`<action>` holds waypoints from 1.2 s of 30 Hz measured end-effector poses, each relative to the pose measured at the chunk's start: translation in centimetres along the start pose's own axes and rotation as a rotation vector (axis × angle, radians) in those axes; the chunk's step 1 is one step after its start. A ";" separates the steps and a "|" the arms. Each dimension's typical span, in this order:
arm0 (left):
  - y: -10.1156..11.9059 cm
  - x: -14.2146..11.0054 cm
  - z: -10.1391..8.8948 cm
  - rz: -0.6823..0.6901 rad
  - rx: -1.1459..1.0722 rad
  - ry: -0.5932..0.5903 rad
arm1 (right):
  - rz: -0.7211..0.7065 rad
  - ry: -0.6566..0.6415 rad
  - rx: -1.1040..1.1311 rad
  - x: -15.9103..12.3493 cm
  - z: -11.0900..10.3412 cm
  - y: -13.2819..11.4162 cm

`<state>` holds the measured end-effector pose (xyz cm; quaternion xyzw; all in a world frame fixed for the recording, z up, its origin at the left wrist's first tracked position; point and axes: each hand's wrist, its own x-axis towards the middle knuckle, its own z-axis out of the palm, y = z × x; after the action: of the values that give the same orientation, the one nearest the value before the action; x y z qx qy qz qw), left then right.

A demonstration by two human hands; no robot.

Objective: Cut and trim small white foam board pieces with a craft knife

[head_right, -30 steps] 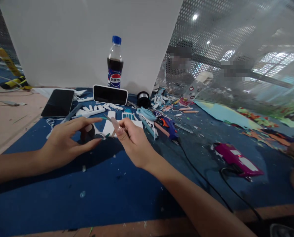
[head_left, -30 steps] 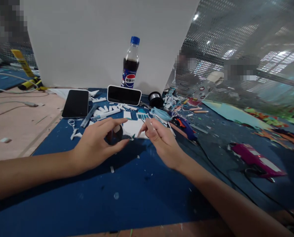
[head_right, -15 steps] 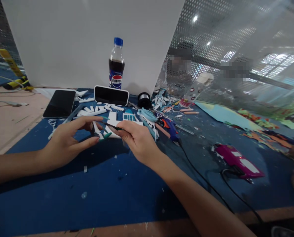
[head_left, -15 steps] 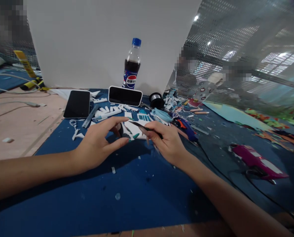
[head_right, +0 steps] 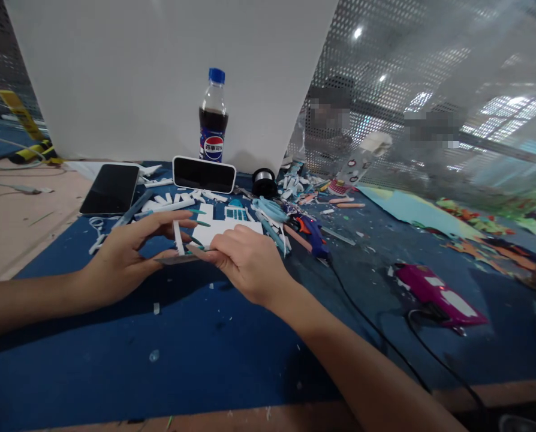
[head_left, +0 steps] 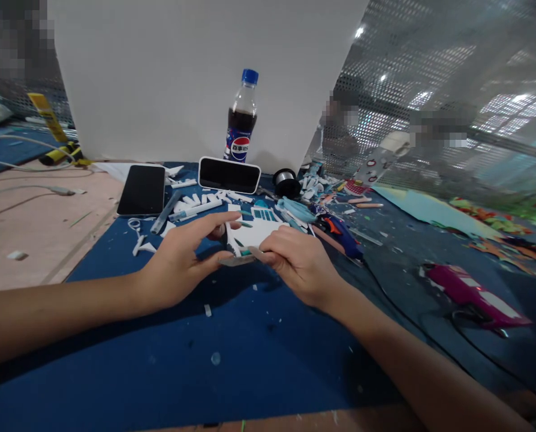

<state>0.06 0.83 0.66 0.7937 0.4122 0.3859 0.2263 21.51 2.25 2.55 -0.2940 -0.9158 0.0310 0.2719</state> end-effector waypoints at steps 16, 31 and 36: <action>0.0 0.2 0.1 0.028 0.062 -0.005 | 0.019 -0.024 -0.037 -0.1 0.2 0.3; 0.4 0.1 0.3 -0.024 0.216 0.052 | 0.368 -0.056 0.464 0.1 -0.2 -0.9; 0.6 0.2 0.3 -0.039 0.298 0.046 | 0.409 -0.092 0.502 0.4 0.0 -1.6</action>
<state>0.68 0.70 0.97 0.8013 0.4854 0.3339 0.1039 20.45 1.16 3.10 -0.3939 -0.8129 0.3231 0.2824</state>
